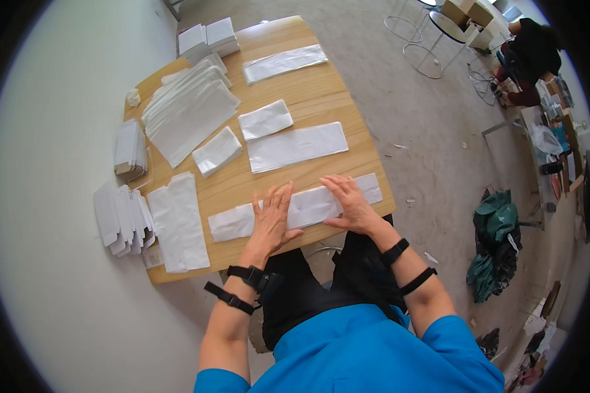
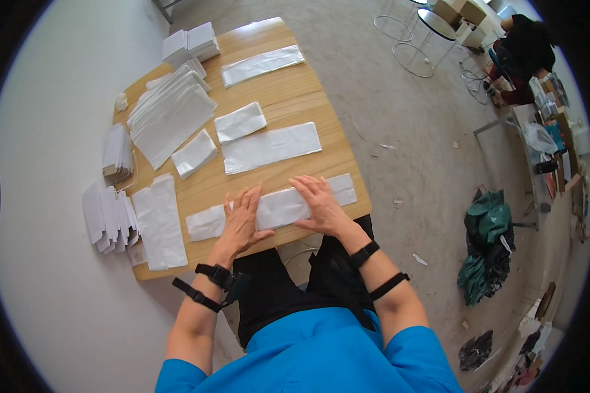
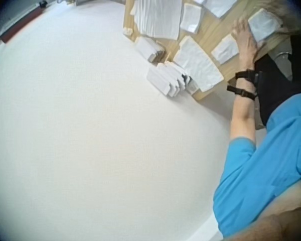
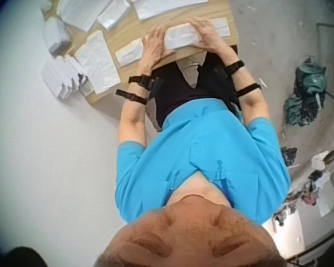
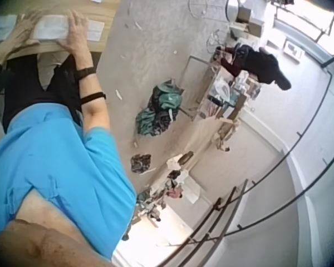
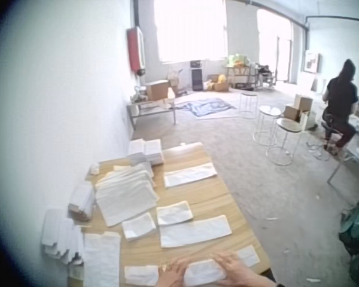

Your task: Folding long white plastic bags at a wooden table.

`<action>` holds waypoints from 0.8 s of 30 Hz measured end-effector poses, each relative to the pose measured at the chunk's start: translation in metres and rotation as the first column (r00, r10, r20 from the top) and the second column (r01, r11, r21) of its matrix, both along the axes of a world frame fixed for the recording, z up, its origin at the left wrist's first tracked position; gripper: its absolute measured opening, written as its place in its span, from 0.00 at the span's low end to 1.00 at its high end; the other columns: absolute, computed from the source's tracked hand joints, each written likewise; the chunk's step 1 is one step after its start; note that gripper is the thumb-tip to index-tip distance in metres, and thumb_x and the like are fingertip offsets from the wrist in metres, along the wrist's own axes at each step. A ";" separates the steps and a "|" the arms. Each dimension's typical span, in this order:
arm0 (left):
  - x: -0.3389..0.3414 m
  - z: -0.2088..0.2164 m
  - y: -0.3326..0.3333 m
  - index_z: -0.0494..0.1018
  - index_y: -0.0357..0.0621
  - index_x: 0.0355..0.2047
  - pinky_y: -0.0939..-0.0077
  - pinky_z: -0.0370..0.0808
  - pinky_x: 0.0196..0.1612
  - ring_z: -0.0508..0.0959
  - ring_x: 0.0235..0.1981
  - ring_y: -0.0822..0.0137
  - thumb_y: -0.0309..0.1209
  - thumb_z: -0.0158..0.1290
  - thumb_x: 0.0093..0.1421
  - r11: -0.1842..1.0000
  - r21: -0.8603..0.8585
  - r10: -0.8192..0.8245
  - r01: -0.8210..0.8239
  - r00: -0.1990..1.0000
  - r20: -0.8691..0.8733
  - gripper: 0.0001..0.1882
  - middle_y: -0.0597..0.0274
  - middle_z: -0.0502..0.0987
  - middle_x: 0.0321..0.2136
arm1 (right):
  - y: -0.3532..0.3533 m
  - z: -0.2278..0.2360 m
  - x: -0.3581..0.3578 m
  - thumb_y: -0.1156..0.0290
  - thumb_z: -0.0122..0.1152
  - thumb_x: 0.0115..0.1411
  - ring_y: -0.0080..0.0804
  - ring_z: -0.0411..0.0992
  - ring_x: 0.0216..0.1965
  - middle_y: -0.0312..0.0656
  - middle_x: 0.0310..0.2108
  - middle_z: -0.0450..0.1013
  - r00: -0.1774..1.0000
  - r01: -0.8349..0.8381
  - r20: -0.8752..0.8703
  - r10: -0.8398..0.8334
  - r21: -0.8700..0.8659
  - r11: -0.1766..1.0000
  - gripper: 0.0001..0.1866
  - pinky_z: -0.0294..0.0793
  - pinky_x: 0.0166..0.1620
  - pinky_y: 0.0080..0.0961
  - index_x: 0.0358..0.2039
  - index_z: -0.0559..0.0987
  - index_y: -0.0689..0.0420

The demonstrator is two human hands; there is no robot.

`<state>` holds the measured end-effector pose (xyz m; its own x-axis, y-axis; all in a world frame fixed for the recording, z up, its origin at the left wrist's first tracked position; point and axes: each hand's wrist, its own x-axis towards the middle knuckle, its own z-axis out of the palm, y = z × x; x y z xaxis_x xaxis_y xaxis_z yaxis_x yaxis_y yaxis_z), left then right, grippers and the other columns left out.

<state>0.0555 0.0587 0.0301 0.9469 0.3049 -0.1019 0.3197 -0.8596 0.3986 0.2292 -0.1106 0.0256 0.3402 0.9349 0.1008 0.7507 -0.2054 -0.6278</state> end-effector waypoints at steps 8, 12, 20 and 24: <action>0.031 -0.003 -0.039 0.65 0.44 0.57 0.61 0.61 0.59 0.61 0.60 0.54 0.32 0.62 0.50 0.953 -0.294 0.087 -0.075 0.996 0.027 0.34 0.55 0.62 0.59 | -0.047 -0.026 0.009 0.68 0.63 0.52 0.43 0.72 0.39 0.46 0.37 0.73 0.566 0.809 -0.214 -0.796 -0.044 0.586 0.16 0.71 0.43 0.35 0.41 0.74 0.60; 0.040 -0.025 -0.045 0.61 0.44 0.61 0.57 0.56 0.64 0.56 0.64 0.52 0.38 0.61 0.52 0.999 0.036 0.002 -0.010 0.975 0.221 0.37 0.54 0.57 0.63 | -0.049 -0.039 0.019 0.67 0.65 0.50 0.41 0.71 0.35 0.43 0.33 0.72 0.536 0.839 -0.104 -0.838 -0.038 0.542 0.14 0.71 0.40 0.36 0.36 0.74 0.59; 0.033 -0.038 -0.051 0.42 0.42 0.68 0.50 0.30 0.69 0.37 0.70 0.53 0.56 0.55 0.52 0.990 0.062 -0.129 0.128 0.992 0.005 0.53 0.57 0.40 0.70 | -0.045 -0.039 0.019 0.66 0.68 0.47 0.40 0.71 0.36 0.40 0.33 0.69 0.519 0.850 -0.028 -0.855 -0.097 0.519 0.16 0.71 0.39 0.36 0.34 0.72 0.56; 0.033 -0.040 -0.050 0.42 0.42 0.68 0.49 0.30 0.68 0.37 0.70 0.53 0.56 0.55 0.52 0.990 0.082 -0.116 0.117 0.993 -0.014 0.53 0.58 0.40 0.70 | -0.043 -0.037 0.019 0.66 0.68 0.47 0.40 0.71 0.36 0.41 0.32 0.69 0.519 0.847 -0.041 -0.854 -0.104 0.521 0.17 0.72 0.39 0.36 0.34 0.72 0.56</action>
<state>0.0885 0.0083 -0.0101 0.9755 0.2006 -0.0900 0.2191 -0.9210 0.3221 0.2478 -0.1539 -0.0117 0.9801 0.1984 -0.0111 0.1466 -0.7596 -0.6337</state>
